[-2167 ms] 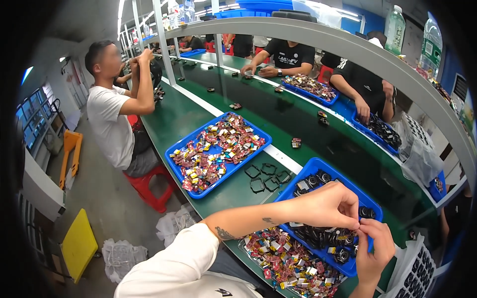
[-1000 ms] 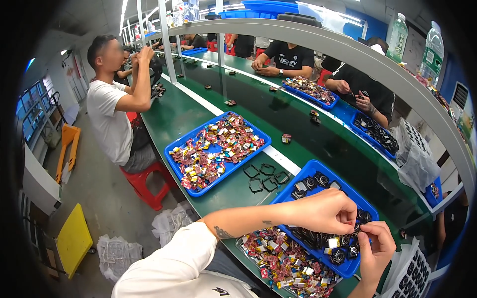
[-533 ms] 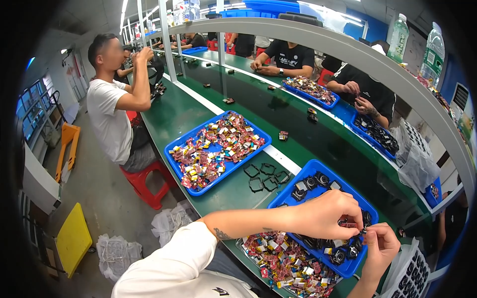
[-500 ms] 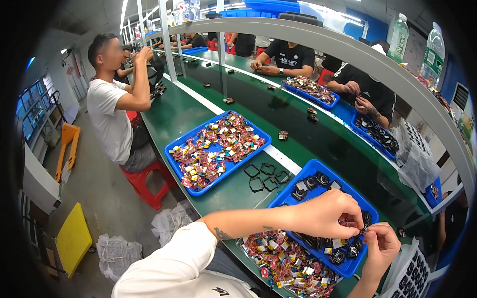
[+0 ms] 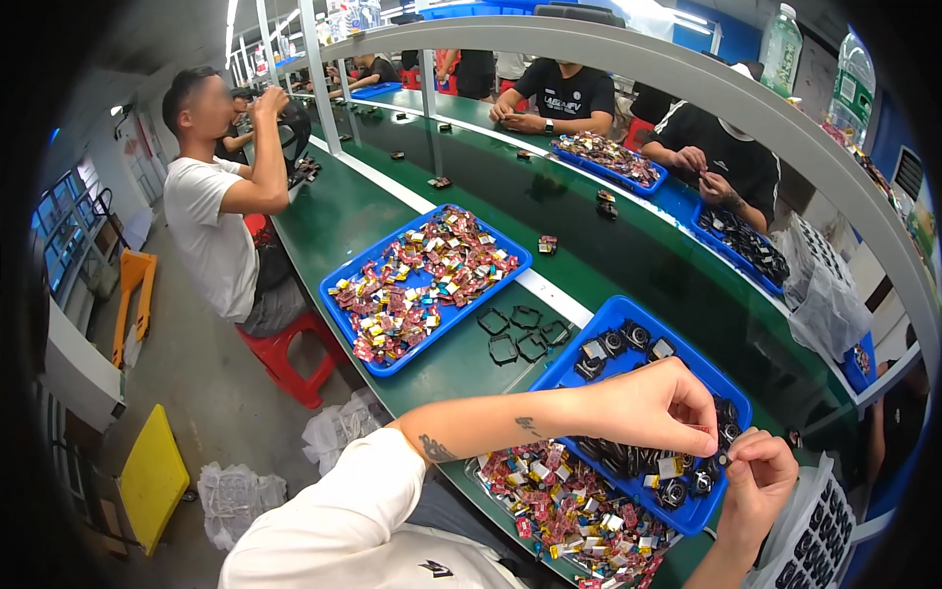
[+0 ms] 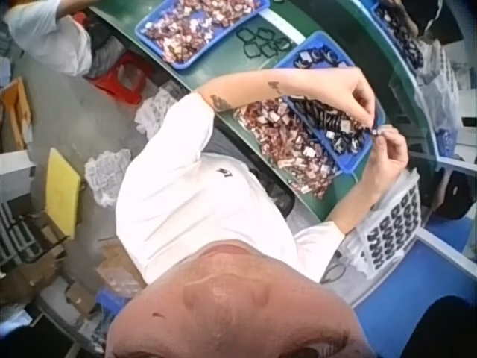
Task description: Assemble small plastic and electronic components at a factory workbench.
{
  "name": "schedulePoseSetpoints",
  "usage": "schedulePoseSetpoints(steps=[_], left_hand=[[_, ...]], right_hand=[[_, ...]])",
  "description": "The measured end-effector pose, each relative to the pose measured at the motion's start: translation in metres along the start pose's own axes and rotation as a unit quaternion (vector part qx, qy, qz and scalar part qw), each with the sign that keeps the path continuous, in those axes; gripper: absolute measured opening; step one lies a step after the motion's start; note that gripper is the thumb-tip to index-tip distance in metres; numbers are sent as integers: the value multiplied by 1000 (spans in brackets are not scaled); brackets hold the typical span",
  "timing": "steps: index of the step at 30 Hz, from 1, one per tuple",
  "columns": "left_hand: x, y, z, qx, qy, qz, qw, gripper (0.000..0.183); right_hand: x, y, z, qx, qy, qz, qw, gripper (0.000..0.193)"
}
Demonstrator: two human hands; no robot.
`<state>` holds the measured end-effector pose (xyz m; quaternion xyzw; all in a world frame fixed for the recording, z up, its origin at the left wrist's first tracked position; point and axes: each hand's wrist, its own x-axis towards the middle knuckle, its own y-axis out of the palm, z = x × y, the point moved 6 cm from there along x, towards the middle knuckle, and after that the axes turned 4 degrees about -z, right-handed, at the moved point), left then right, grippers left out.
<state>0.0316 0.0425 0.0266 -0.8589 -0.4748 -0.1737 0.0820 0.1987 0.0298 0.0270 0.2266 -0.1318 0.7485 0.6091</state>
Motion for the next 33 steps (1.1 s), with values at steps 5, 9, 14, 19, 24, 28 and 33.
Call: schedulePoseSetpoints(steps=[5,9,14,19,24,28,33], left_hand=[[-1,5,-1,20,-3,17,1000,14],[-1,9,-8,-1,26,58,998,11],[-7,-19,-33,10,9,-6,1000,12],[-6,-38,-40,44,21,-81,996,9],[-8,-37,-42,59,31,-81,994,10],[-8,-34,-39,66,39,-91,993,11],[-8,-34,-39,70,19,-94,993,11]], right_hand=[[-2,9,1,-24,-1,31,999,17],[1,2,6,-117,-29,-19,992,12],[10,13,-1,-145,0,24,989,17],[15,16,-21,-266,19,151,952,15],[11,21,-46,-510,-114,169,836,23],[6,22,-64,-543,-83,229,804,17],[4,22,-69,-527,-68,287,797,19]])
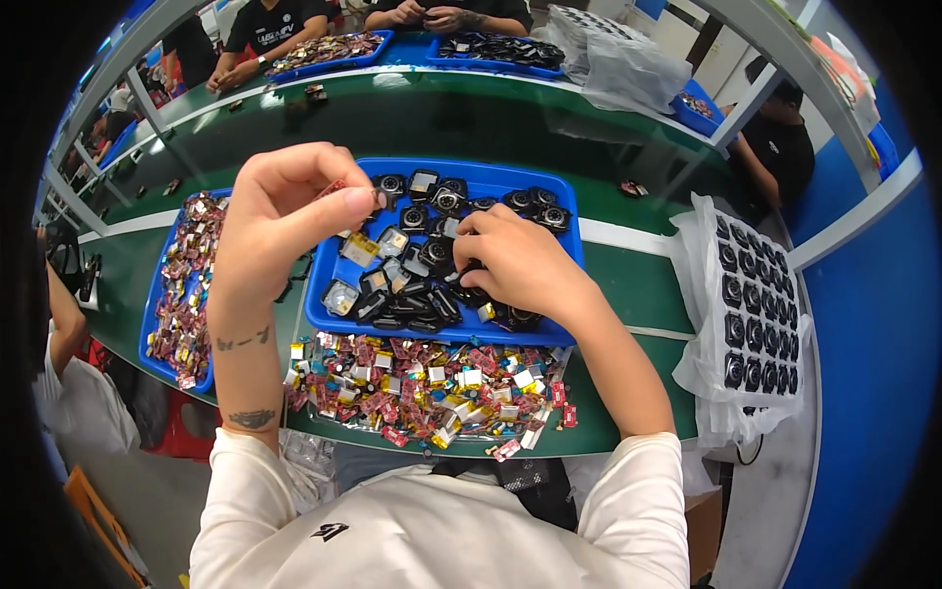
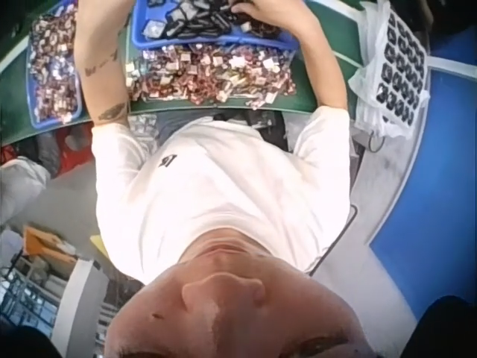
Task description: Assemble small plastic and electronic components at a factory workbench.
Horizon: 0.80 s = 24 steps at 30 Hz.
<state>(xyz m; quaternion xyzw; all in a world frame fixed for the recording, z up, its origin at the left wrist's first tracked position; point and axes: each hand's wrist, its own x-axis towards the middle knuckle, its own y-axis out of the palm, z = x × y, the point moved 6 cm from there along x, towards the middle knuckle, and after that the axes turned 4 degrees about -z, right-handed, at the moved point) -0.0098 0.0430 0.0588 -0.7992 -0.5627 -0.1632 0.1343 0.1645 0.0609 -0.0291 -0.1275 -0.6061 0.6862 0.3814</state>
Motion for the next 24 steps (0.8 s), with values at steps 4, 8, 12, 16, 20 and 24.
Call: schedulePoseSetpoints(steps=[4,8,12,16,20,24], left_hand=[[0,-2,6,8,-27,2,1000,10],[0,3,10,29,-32,-2,999,8],[-2,7,17,92,-55,-3,994,7],[1,19,21,199,-32,2,980,9],[1,25,26,255,2,-10,967,11],[1,25,28,260,0,-22,965,12]], right_hand=[[2,-13,-3,200,128,86,967,16],[3,-24,-1,283,72,-7,956,21],[4,-27,0,422,100,-101,895,17],[-1,-31,5,510,107,-126,844,17],[-4,-37,10,521,127,-170,827,18],[-6,-41,16,465,121,-149,864,27]])
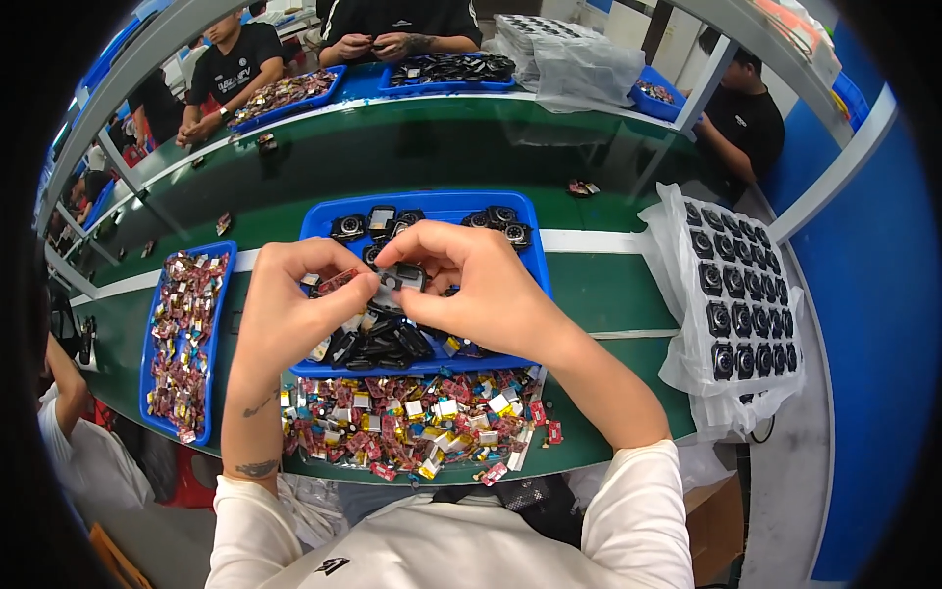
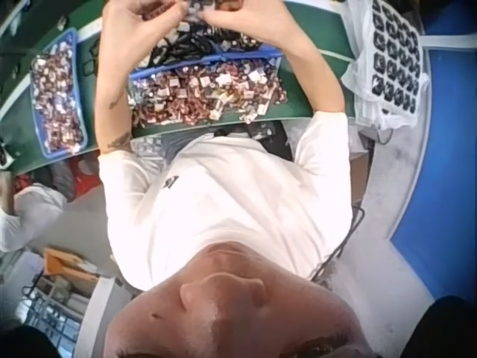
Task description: Assemble small plastic and electronic components at a factory workbench.
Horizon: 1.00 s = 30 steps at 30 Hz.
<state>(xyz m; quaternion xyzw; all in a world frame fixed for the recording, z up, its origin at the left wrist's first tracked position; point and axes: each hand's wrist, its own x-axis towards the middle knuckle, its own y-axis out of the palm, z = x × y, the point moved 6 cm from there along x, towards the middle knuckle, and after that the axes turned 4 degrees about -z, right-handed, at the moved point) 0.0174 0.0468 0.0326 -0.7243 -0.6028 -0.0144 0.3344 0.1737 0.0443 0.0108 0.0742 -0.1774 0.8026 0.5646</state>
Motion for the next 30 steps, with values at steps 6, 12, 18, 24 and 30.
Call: schedulePoseSetpoints(steps=[6,12,18,24,30], left_hand=[[-3,1,0,5,-24,1,1000,13],[-3,0,-1,30,-21,-21,999,16],[-1,2,0,11,-25,-31,999,16],[-2,1,4,6,-36,-23,999,13],[-4,3,3,-18,-28,-43,999,12]], right_hand=[[-3,7,5,-20,1,4,1000,34],[-5,9,10,-59,-54,-28,996,30],[-7,8,10,-61,-48,-51,996,26],[-6,8,13,-80,-75,-64,992,23],[-8,10,18,-128,-37,-47,990,23]])
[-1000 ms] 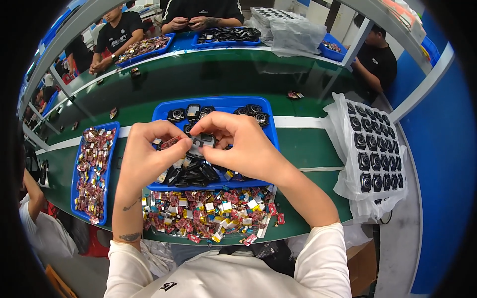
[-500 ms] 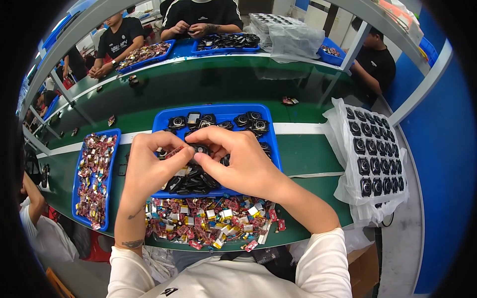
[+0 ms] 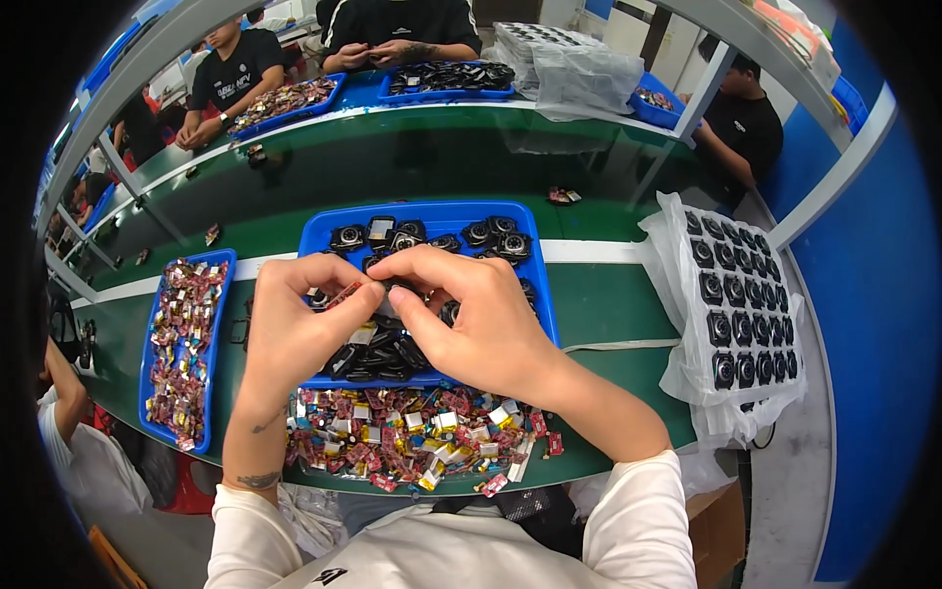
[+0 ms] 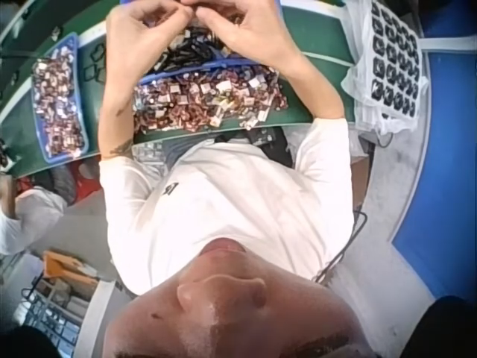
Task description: Assemble small plastic and electronic components at a factory workbench.
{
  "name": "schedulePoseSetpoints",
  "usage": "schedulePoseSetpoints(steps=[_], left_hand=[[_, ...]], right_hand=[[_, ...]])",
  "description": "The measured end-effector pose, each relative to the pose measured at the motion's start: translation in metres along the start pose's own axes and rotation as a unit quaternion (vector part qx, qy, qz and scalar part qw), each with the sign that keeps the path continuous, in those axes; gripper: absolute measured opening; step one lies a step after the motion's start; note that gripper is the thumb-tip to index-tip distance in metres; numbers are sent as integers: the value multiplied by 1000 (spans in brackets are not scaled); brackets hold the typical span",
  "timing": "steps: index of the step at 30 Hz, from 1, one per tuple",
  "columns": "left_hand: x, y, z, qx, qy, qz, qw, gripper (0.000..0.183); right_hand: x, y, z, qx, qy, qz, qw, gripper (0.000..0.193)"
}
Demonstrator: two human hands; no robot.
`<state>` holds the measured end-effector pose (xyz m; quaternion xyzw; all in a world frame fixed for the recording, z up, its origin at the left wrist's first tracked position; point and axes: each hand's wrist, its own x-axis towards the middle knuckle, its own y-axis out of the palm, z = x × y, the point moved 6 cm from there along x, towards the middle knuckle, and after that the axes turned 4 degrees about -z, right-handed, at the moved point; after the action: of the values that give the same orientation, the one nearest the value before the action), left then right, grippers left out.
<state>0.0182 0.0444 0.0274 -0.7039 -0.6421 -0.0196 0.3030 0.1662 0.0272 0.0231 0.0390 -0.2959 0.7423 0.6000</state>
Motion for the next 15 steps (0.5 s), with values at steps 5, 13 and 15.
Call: schedulePoseSetpoints(steps=[5,13,15], left_hand=[[-3,3,-6,17,14,-19,1000,13],[-5,0,-8,-13,21,-23,999,15],[-5,-2,-7,-48,1,-27,998,13]], right_hand=[[-2,-4,-10,61,-32,-97,993,21],[2,-12,-7,52,-59,-115,990,23],[2,-13,-8,59,-51,-112,991,23]])
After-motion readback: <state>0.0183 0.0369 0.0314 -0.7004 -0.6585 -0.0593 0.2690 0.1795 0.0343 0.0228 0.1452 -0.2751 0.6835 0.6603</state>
